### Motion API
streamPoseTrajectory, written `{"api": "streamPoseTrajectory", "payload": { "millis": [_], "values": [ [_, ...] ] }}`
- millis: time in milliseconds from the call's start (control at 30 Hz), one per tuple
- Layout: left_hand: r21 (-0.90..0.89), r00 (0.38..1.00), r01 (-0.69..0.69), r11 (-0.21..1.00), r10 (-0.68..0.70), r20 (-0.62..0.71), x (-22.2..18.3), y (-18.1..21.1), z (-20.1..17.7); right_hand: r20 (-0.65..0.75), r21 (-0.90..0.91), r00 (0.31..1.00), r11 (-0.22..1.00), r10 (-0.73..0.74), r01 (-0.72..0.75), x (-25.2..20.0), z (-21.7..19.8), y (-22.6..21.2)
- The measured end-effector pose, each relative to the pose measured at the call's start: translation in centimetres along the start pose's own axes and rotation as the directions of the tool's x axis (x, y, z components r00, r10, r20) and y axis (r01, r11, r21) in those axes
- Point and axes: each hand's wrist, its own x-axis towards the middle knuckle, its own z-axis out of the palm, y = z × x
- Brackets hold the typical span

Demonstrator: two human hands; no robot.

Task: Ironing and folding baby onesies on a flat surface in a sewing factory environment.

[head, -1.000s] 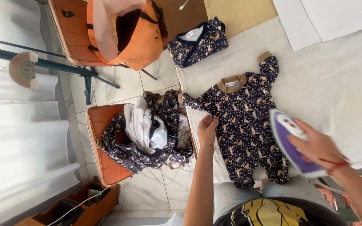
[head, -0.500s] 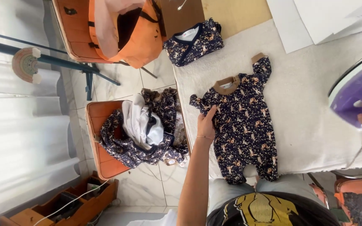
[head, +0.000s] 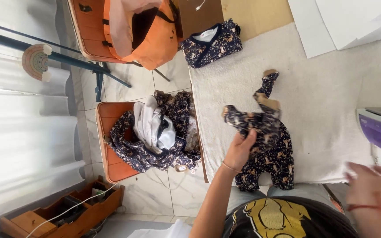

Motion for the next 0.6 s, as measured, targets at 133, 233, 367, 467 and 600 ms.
{"api": "streamPoseTrajectory", "payload": {
  "millis": [133,233,367,467,600],
  "values": [
    [0.214,0.955,-0.214,0.953,0.159,0.25,-0.2,-0.7,1.8,-0.296,0.787,0.941,0.516,-0.165,0.338,-1.1,-5.2,-5.8],
    [0.284,0.933,-0.278,0.918,0.188,0.306,-0.8,-0.5,1.8,-0.49,0.341,0.598,0.492,-0.634,0.801,1.8,-6.0,-8.2],
    [0.271,0.959,-0.192,0.943,0.122,0.257,-2.2,1.0,1.1,-0.358,0.321,0.429,0.322,-0.829,0.891,2.8,-9.6,-10.1],
    [0.69,0.978,-0.142,0.71,-0.009,0.211,-1.7,-3.7,-1.1,-0.208,0.485,0.676,0.526,-0.707,0.699,2.4,-12.3,-9.3],
    [0.812,0.987,-0.09,0.577,-0.054,0.148,-1.4,-9.3,-4.9,-0.537,0.569,0.548,0.204,-0.641,0.796,9.2,-12.9,-6.9]
  ]
}}
